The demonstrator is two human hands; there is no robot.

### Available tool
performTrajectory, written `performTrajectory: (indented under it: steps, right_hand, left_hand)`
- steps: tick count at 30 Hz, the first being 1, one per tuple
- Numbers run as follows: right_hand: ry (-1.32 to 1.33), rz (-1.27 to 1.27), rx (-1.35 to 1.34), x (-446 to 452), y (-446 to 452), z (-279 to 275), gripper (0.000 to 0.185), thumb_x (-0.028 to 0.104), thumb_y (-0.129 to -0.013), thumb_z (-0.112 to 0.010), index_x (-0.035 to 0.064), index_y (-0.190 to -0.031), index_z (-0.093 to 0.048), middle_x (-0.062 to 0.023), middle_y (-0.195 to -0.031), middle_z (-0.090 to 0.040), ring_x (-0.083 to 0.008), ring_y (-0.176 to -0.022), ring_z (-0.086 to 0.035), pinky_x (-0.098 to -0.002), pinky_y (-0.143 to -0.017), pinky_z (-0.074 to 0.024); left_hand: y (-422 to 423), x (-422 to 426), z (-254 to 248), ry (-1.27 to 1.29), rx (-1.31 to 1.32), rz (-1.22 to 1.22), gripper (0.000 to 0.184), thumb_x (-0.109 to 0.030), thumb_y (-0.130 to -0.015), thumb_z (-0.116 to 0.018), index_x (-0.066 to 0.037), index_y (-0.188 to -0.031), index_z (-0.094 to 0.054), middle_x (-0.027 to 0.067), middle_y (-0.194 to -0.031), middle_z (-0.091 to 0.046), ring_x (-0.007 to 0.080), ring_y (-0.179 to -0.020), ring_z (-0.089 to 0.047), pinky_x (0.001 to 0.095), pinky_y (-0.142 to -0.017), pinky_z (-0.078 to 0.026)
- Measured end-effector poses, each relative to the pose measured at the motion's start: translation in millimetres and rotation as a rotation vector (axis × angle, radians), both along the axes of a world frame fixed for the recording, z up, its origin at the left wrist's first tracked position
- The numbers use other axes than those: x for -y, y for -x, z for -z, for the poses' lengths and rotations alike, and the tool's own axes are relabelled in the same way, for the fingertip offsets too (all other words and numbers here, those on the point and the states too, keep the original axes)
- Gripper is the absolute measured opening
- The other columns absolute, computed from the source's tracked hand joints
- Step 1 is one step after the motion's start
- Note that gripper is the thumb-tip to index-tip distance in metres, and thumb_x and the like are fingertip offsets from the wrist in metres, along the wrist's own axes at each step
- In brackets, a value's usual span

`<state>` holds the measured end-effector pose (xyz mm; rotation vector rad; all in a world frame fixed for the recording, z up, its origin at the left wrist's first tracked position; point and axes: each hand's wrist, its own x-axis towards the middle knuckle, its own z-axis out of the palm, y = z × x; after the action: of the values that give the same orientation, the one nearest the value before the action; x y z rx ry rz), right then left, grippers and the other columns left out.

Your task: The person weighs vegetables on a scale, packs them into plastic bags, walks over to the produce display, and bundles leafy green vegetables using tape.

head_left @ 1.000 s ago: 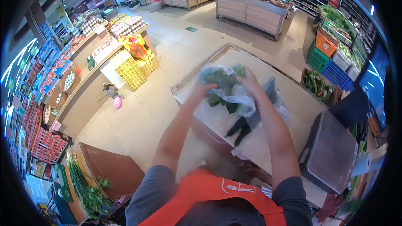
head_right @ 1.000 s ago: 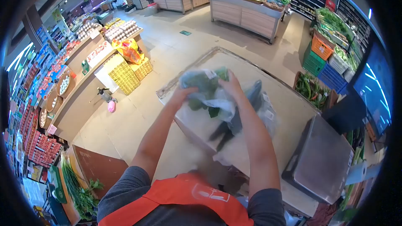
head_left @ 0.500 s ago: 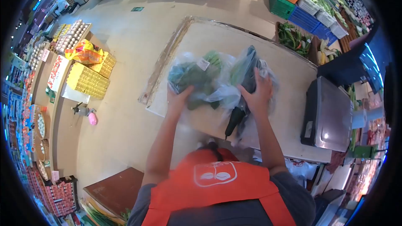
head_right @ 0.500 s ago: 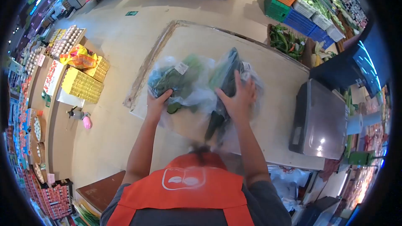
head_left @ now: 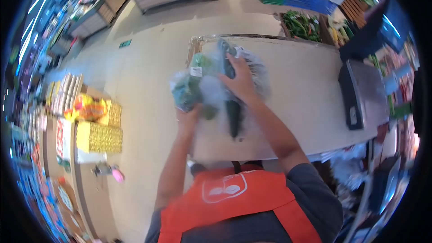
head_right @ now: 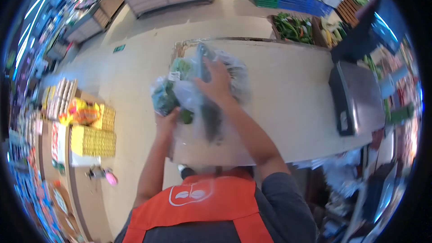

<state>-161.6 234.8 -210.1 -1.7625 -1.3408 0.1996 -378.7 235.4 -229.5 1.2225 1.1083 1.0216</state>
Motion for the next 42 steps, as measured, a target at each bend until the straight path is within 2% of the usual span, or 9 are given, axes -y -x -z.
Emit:
performTrajectory:
  steps: [2, 8, 15, 18, 23, 30, 32, 36, 42]
  right_hand:
    - [-0.007, 0.082, 0.038, 19, 1, 4, 0.070, 0.040, -0.074, -0.066, 0.0117, -0.133, -0.041, -0.0246, -0.137, -0.033, -0.0373, -0.128, -0.031, -0.0447, -0.104, -0.0241]
    - [0.157, 0.251, 0.081, 85, 39, -17, 0.059, 0.037, -0.080, -0.061, 0.0008, -0.124, -0.048, -0.0245, -0.132, -0.040, -0.0374, -0.124, -0.037, -0.0386, -0.103, -0.0293]
    - [-0.015, 0.550, 0.246, 66, 108, -73, 0.040, 0.020, -0.078, -0.064, 0.0013, -0.113, -0.055, -0.0202, -0.120, -0.051, -0.0347, -0.114, -0.047, -0.0381, -0.098, -0.0354]
    - [-0.097, 0.437, 0.196, 39, 157, -92, 0.024, 0.007, -0.078, -0.063, 0.0021, -0.101, -0.061, -0.0152, -0.110, -0.057, -0.0303, -0.107, -0.052, -0.0345, -0.094, -0.0384]
    - [-0.091, 0.231, 0.308, -36, 186, -166, 0.022, 0.000, -0.082, -0.057, 0.0003, -0.104, -0.060, -0.0139, -0.109, -0.059, -0.0245, -0.105, -0.055, -0.0322, -0.092, -0.0403]
    - [0.448, -0.514, -0.040, -253, 240, -228, 0.031, 0.014, -0.081, -0.061, -0.0003, -0.109, -0.057, -0.0143, -0.103, -0.058, -0.0242, -0.093, -0.057, -0.0338, -0.082, -0.0458]
    - [0.363, -0.701, -0.057, -330, 266, -193, 0.037, 0.023, -0.085, -0.059, 0.0024, -0.116, -0.054, -0.0129, -0.097, -0.056, -0.0218, -0.091, -0.055, -0.0317, -0.081, -0.0457]
    - [0.163, -0.951, -0.090, -461, 307, -157, 0.021, 0.018, -0.083, -0.059, 0.0008, -0.095, -0.057, -0.0135, -0.090, -0.055, -0.0241, -0.085, -0.055, -0.0329, -0.070, -0.0464]
    - [-0.146, -0.910, -0.194, -533, 297, -158, 0.012, 0.007, -0.072, -0.061, 0.0032, -0.081, -0.054, -0.0122, -0.081, -0.052, -0.0281, -0.075, -0.054, -0.0361, -0.064, -0.0446]
  left_hand:
    - [6, -3, 10, -0.054, -0.065, 0.026, 0.055, -0.014, -0.070, -0.070, -0.001, -0.118, -0.046, 0.0100, -0.102, -0.059, 0.0215, -0.090, -0.057, 0.0334, -0.081, -0.045]
    - [60, -15, 13, -0.134, -0.130, 0.569, 0.067, -0.018, -0.077, -0.069, -0.001, -0.130, -0.033, 0.0134, -0.105, -0.057, 0.0217, -0.096, -0.056, 0.0346, -0.082, -0.046]
    - [128, -77, 5, 0.145, -0.076, 0.744, 0.041, -0.021, -0.083, -0.063, -0.001, -0.117, -0.047, 0.0072, -0.096, -0.058, 0.0100, -0.075, -0.058, 0.0242, -0.059, -0.046]
    - [146, -141, 24, 0.051, -0.289, 0.781, 0.035, -0.022, -0.084, -0.062, -0.001, -0.110, -0.054, 0.0080, -0.092, -0.060, 0.0119, -0.075, -0.059, 0.0258, -0.061, -0.048]
    - [134, -311, 60, -0.620, -0.718, 0.871, 0.025, -0.022, -0.077, -0.054, 0.000, -0.086, -0.060, 0.0228, -0.092, -0.061, 0.0385, -0.085, -0.058, 0.0452, -0.071, -0.046]
    - [114, -519, 30, -0.676, -1.271, 0.609, 0.020, -0.011, -0.075, -0.055, -0.008, -0.091, -0.067, 0.0138, -0.095, -0.064, 0.0311, -0.090, -0.062, 0.0417, -0.075, -0.050]
    - [122, -554, 16, -0.598, -1.439, 0.585, 0.021, -0.012, -0.077, -0.055, -0.011, -0.095, -0.067, 0.0103, -0.097, -0.065, 0.0264, -0.093, -0.062, 0.0398, -0.075, -0.050]
    - [93, -659, 25, -0.470, -1.585, 0.514, 0.021, -0.014, -0.078, -0.056, -0.012, -0.096, -0.067, 0.0094, -0.101, -0.065, 0.0243, -0.096, -0.062, 0.0381, -0.076, -0.050]
    - [53, -789, 31, -0.435, -1.320, 0.410, 0.023, -0.012, -0.078, -0.052, -0.008, -0.096, -0.066, 0.0154, -0.103, -0.063, 0.0312, -0.098, -0.060, 0.0427, -0.081, -0.048]
